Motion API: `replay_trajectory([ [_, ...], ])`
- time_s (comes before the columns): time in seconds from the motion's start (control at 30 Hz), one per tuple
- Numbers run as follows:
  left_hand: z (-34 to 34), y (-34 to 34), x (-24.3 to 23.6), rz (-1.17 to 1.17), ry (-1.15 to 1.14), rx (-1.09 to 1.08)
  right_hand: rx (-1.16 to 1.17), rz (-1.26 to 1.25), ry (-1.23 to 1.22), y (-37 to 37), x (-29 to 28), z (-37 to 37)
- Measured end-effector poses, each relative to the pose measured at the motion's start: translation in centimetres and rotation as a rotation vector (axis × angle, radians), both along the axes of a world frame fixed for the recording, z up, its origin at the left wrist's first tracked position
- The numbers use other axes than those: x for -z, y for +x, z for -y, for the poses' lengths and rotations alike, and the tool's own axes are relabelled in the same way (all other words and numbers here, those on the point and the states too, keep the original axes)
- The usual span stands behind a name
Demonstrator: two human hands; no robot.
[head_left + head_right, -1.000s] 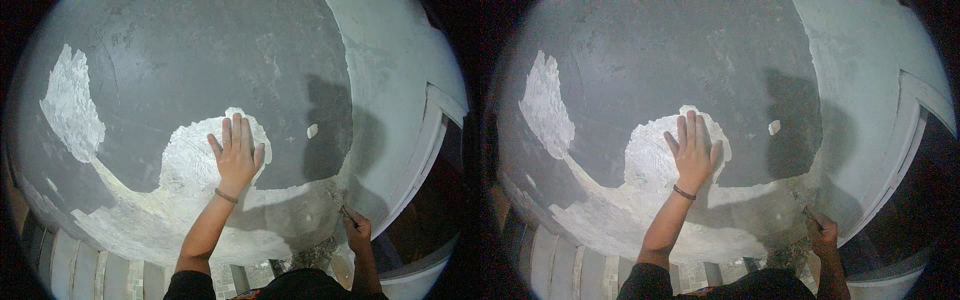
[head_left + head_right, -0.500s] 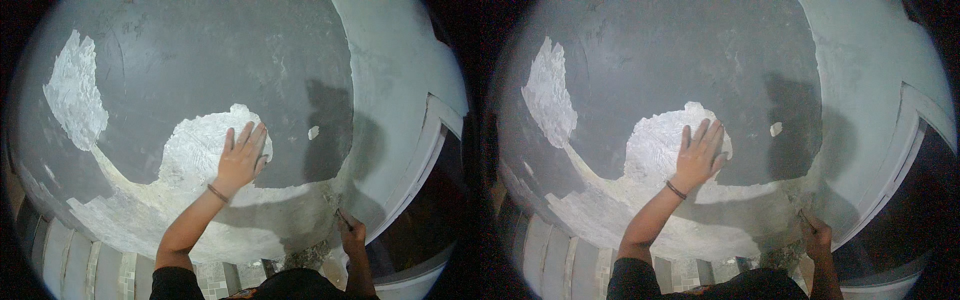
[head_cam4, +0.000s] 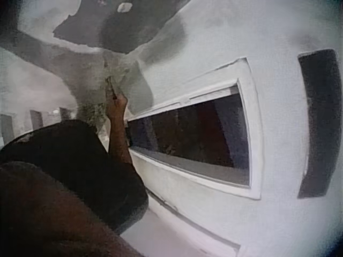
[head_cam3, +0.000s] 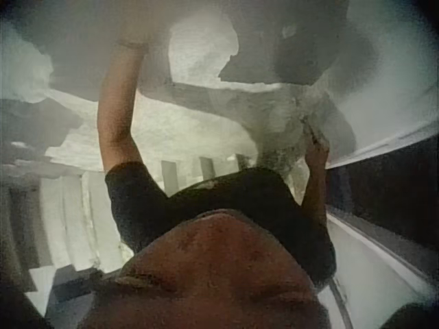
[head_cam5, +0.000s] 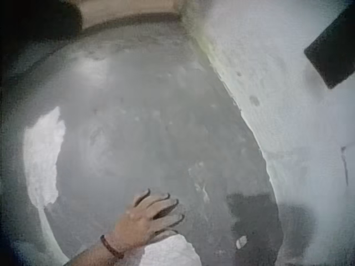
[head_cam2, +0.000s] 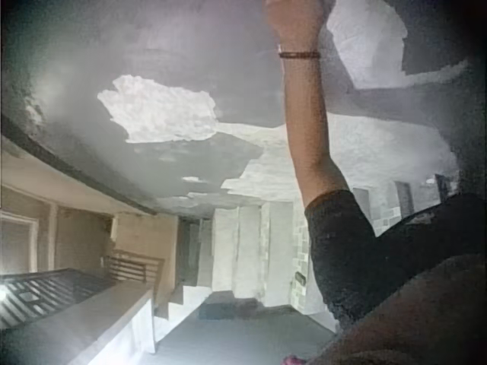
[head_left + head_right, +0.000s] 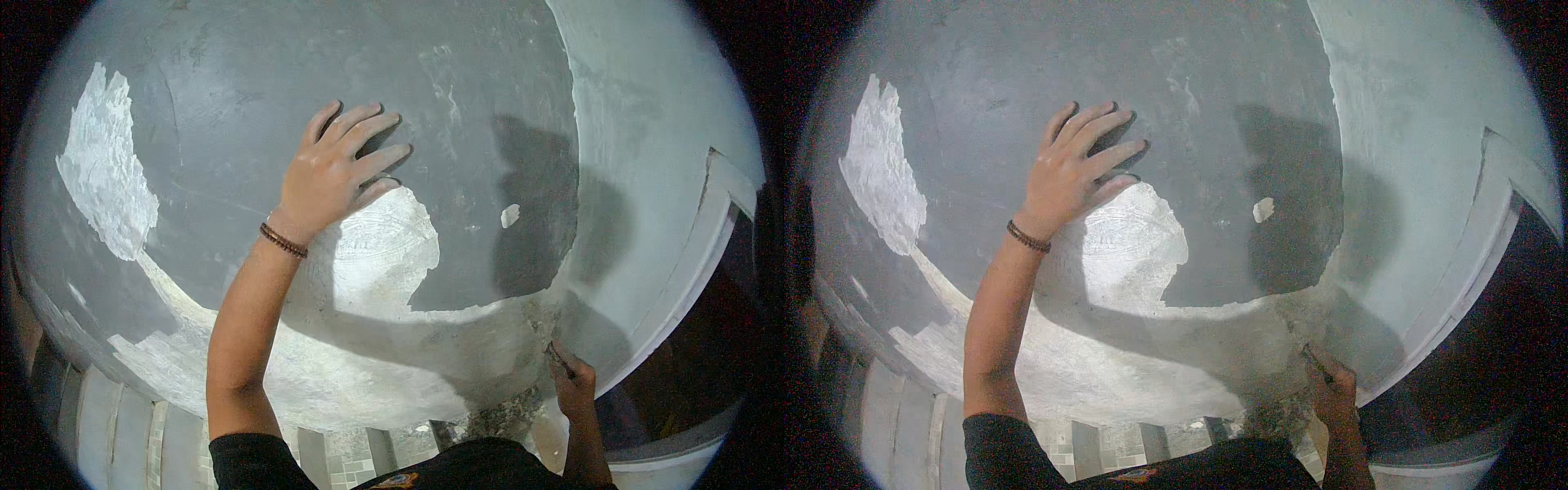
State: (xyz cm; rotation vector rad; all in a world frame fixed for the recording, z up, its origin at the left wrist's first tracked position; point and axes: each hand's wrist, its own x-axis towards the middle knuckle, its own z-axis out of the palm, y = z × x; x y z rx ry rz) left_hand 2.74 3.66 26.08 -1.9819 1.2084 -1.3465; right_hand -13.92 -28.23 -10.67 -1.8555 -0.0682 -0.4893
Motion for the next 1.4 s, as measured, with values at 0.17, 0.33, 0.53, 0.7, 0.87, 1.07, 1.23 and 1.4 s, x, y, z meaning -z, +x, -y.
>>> replay_trajectory([
  [0.17, -0.1, 0.6, 0.9, 0.106, 0.059, 0.073, -0.022, -0.138, 0.005, 0.9, -0.3, -0.5],
  [0.33, -0.3, 0.8, 0.9, 0.173, 0.128, 0.126, -0.063, -0.13, 0.06, 1.8, -0.9, -1.4],
  [0.53, -0.2, 0.3, 0.6, 0.007, 0.081, 0.116, -0.077, -0.194, 0.031, 2.4, -1.4, -1.7],
  [0.7, -0.2, 0.7, 0.6, 0.022, 0.099, 0.119, -0.04, -0.13, 0.05, 3.0, 0.0, -1.6],
  [0.87, -0.3, 0.8, 0.7, 0.096, 0.131, 0.104, -0.043, -0.146, 0.007, 3.0, 0.3, -1.1],
  [1.07, 0.0, 0.4, 0.7, -0.011, 0.103, 0.136, -0.063, -0.123, -0.013, 3.0, -0.8, -1.1],
  [1.23, 0.1, 0.4, 0.5, 0.05, 0.163, 0.127, -0.093, -0.168, 0.003, 3.4, -1.1, -1.5],
  [1.4, 0.0, 0.4, 0.8, 0.085, 0.206, 0.126, -0.133, -0.111, 0.037, 4.5, -1.4, -2.4],
])
